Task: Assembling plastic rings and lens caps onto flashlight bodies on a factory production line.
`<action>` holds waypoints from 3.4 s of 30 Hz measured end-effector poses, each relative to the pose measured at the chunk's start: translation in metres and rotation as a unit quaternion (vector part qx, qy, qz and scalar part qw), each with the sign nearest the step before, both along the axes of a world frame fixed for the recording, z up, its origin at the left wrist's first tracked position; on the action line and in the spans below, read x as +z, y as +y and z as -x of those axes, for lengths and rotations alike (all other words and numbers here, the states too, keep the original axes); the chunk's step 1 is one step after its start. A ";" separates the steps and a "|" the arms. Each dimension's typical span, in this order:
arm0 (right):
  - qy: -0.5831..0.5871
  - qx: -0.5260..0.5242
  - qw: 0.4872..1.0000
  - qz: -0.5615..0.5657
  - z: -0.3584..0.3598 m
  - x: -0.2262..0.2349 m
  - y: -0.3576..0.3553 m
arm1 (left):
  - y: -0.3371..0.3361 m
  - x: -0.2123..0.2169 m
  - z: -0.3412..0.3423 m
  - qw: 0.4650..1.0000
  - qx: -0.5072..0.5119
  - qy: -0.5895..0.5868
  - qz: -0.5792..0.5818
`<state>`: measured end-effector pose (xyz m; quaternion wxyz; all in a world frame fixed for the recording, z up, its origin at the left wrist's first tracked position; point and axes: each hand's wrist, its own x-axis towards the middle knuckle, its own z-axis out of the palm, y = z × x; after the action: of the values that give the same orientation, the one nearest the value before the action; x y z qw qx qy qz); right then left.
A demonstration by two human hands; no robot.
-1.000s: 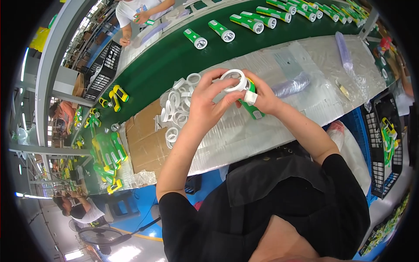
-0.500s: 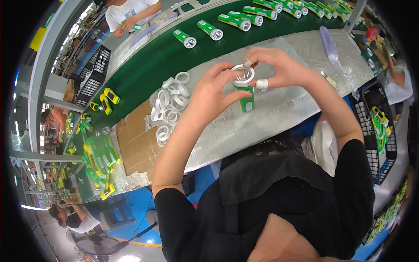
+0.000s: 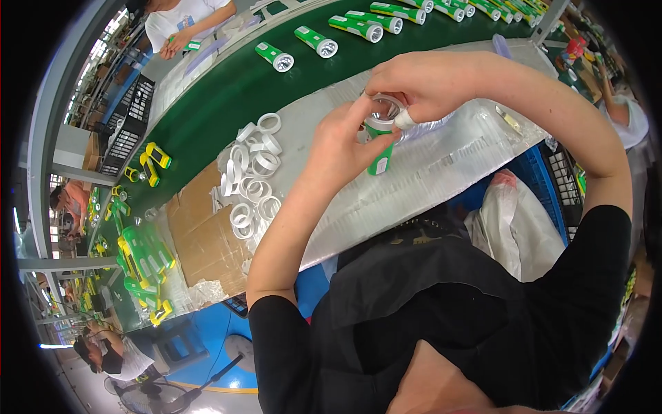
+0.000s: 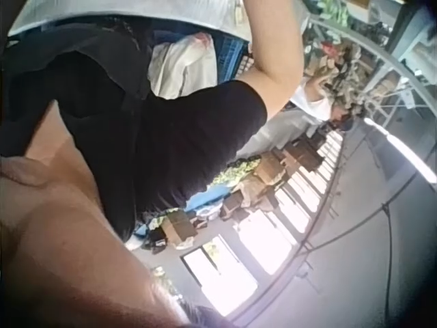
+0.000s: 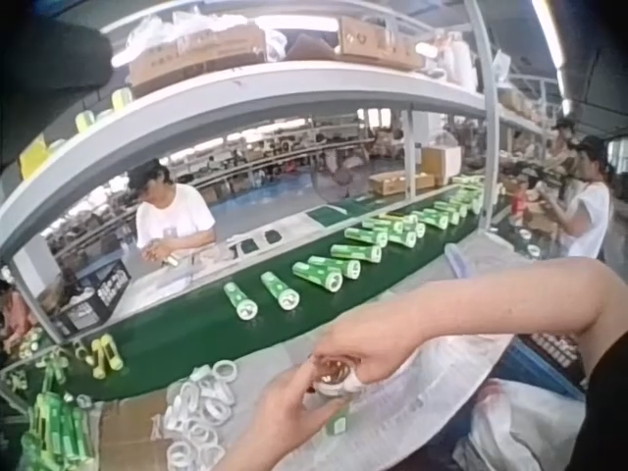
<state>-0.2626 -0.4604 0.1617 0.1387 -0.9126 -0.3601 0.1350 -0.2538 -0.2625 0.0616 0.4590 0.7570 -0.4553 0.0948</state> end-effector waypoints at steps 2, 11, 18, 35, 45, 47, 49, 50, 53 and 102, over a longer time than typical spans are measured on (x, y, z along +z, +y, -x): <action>0.033 -0.035 0.999 0.017 0.003 -0.003 0.006 | -0.001 -0.002 -0.001 1.000 -0.001 -0.019 -0.002; -0.156 0.011 0.936 -0.314 -0.008 -0.046 -0.005 | -0.005 -0.004 -0.004 0.999 0.012 -0.007 0.049; -0.143 -0.134 0.978 -0.068 0.003 -0.040 0.000 | -0.004 0.000 -0.004 0.999 0.021 0.002 0.024; -0.246 -0.102 0.943 -0.198 0.012 -0.077 0.013 | 0.017 -0.014 -0.020 0.987 -0.033 0.152 -0.038; -0.249 -0.440 0.790 -0.346 -0.220 -0.164 -0.036 | 0.269 0.014 -0.113 0.841 0.519 -0.137 -0.068; -0.312 -0.435 0.792 -0.295 -0.258 -0.185 -0.029 | 0.384 -0.006 -0.103 0.689 0.672 -0.231 -0.141; -0.391 -0.414 0.792 -0.221 -0.278 -0.200 -0.018 | 0.459 -0.012 -0.077 0.584 0.763 -0.155 -0.229; -0.391 -0.411 0.791 -0.227 -0.279 -0.196 -0.006 | 0.489 -0.020 -0.066 0.515 0.797 -0.127 -0.287; -0.373 -0.406 0.832 -0.067 -0.259 -0.174 0.037 | 0.527 -0.031 -0.049 0.488 0.797 0.022 -0.356; 0.243 -0.369 0.569 -0.694 0.115 -0.153 0.021 | -0.031 -0.084 0.009 0.994 0.056 0.067 0.067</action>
<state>-0.3773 -0.4391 0.0088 0.8495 -0.5227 0.0721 -0.0029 -0.2629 -0.2930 -0.0222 0.5323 0.7532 -0.3735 0.0998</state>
